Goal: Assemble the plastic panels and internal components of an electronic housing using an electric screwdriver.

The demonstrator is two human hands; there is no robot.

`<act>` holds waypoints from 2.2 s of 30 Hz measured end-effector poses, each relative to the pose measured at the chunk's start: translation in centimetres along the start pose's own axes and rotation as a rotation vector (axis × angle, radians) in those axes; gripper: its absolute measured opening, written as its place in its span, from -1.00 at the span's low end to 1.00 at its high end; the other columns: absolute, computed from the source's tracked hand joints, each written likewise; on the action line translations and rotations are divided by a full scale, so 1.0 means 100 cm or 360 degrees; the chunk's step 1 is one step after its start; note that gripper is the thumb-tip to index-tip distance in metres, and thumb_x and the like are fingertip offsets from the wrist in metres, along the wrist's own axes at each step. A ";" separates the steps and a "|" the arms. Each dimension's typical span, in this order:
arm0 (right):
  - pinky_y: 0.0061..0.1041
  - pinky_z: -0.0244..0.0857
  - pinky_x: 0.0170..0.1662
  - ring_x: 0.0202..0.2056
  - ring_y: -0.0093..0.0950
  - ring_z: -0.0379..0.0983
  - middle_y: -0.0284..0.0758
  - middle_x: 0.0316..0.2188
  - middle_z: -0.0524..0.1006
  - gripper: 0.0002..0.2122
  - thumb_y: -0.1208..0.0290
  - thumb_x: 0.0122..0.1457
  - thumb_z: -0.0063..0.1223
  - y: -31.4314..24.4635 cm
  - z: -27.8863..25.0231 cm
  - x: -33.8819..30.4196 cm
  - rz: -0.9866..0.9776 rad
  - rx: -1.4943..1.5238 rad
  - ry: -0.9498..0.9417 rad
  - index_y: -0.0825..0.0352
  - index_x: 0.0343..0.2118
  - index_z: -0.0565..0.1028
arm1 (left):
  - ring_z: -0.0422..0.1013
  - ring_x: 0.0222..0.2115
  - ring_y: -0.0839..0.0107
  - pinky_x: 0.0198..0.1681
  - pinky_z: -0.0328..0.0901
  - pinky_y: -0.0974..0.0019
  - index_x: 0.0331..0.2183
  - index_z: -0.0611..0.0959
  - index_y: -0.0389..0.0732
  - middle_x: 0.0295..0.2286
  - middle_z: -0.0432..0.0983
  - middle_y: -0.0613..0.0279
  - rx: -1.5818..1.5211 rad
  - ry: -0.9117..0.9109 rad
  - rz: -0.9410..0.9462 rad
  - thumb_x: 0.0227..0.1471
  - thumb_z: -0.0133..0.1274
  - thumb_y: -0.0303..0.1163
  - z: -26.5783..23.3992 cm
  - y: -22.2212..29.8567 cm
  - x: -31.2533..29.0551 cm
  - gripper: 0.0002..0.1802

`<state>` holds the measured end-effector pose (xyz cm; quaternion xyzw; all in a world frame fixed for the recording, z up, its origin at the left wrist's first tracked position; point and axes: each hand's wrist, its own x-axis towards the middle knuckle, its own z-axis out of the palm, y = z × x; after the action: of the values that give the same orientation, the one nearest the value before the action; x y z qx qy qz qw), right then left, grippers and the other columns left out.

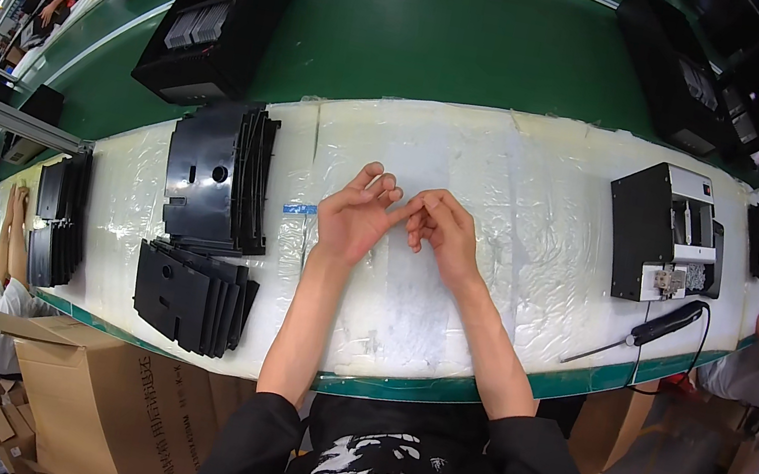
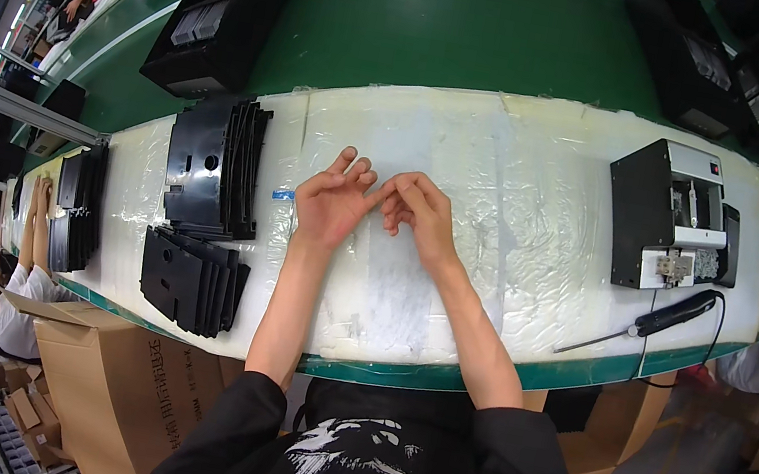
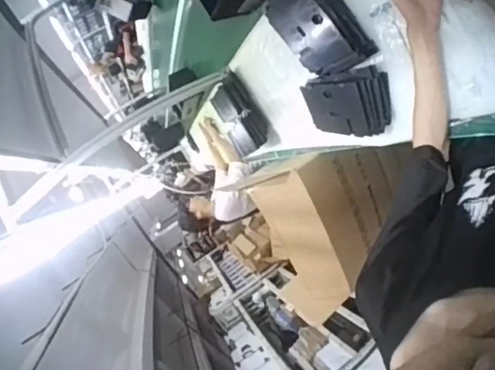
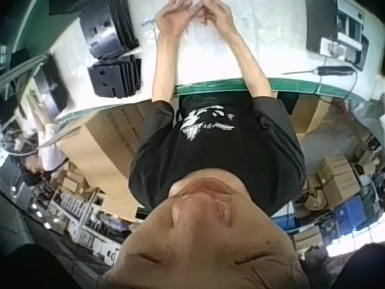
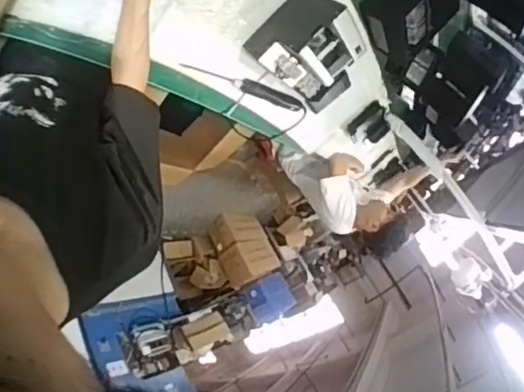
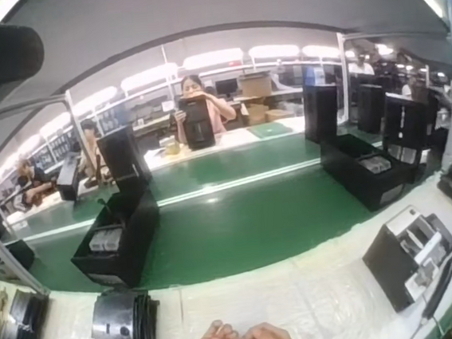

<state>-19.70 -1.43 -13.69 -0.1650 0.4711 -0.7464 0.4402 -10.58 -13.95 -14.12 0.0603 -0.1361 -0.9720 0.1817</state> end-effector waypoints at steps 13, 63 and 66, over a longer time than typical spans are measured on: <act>-0.65 0.17 -0.59 -0.63 -0.62 0.32 -0.36 -0.62 0.41 -0.84 0.38 0.15 -0.10 0.001 0.001 0.001 0.0003 -0.0045 -0.0023 0.39 -0.39 0.40 | 0.30 -0.28 0.34 -0.02 0.15 0.09 -0.24 0.38 -0.17 -0.39 0.35 0.21 0.0064 0.0007 0.0011 -0.24 -0.12 -0.56 -0.003 0.000 -0.001 -0.63; -0.71 0.15 -0.56 -0.62 -0.68 0.29 -0.44 -0.63 0.39 -0.90 0.52 0.05 0.01 0.000 0.003 -0.002 -0.0099 -0.0270 -0.0070 0.37 -0.37 0.39 | 0.31 -0.30 0.48 -0.23 0.29 0.42 -0.25 0.37 -0.14 -0.35 0.31 0.27 0.0678 -0.0133 -0.0033 -0.34 0.02 -0.80 0.004 0.001 -0.001 -0.47; -0.71 0.14 -0.57 -0.63 -0.69 0.28 -0.45 -0.63 0.39 -0.90 0.52 0.05 0.01 0.000 0.003 -0.001 -0.0110 -0.0276 -0.0069 0.37 -0.37 0.39 | 0.31 -0.31 0.49 -0.23 0.29 0.42 -0.25 0.37 -0.15 -0.36 0.31 0.27 0.0683 -0.0132 -0.0032 -0.34 0.02 -0.81 0.006 0.002 -0.001 -0.47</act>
<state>-19.42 -1.51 -13.56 -0.2348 0.5182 -0.7138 0.4085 -10.50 -13.93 -13.49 0.0588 -0.3467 -0.9242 0.1491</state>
